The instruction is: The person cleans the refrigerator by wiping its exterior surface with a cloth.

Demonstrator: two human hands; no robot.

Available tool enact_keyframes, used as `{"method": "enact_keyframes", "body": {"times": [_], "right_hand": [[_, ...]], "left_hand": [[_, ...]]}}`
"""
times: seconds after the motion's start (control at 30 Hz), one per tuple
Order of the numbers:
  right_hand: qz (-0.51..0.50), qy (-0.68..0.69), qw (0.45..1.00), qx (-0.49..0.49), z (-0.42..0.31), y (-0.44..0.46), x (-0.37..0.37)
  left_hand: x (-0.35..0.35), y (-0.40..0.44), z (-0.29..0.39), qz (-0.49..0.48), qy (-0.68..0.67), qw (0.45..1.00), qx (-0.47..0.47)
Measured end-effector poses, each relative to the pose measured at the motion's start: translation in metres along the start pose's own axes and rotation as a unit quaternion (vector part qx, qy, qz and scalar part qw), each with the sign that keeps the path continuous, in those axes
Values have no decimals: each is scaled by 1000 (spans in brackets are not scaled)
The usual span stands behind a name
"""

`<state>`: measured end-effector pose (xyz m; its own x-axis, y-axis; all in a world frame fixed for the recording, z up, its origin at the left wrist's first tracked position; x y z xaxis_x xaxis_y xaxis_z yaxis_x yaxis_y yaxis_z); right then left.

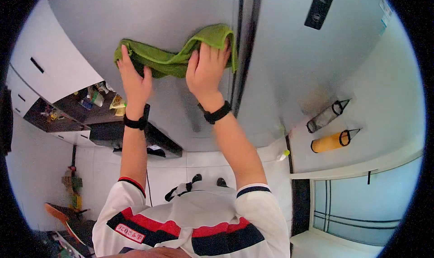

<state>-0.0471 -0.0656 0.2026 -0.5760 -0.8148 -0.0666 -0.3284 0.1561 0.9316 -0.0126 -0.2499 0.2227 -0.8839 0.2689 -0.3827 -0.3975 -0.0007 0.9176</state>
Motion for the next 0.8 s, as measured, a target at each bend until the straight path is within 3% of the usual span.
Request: {"method": "enact_keyframes", "body": {"times": [0.2, 0.57, 0.67, 0.7, 0.8], "right_hand": [[47, 24, 998, -36, -30, 40, 22], [98, 46, 989, -97, -89, 103, 80], [80, 34, 986, -145, -120, 113, 101], [-13, -11, 993, -118, -130, 115, 104], [-72, 65, 986, -137, -160, 106, 135]], "left_hand": [[-16, 6, -38, 31, 3, 999, -4], [-48, 7, -93, -7, -149, 988, -48], [-53, 0, -106, -36, -167, 984, -51], [-54, -1, -109, -40, -170, 983, -50], [-57, -9, -117, -54, -188, 978, -66]]}}
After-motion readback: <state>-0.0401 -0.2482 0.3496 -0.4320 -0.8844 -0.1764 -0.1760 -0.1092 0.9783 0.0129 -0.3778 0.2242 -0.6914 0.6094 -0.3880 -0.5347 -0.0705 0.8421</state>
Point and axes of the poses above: each hand's wrist, its own y-axis towards the middle knuckle, its own x-axis out of the palm, z = x × y, the point moved 1 cm from there along y, towards the middle knuckle, and after that the axes turned 10 degrees about y, right-handed, at the moved point
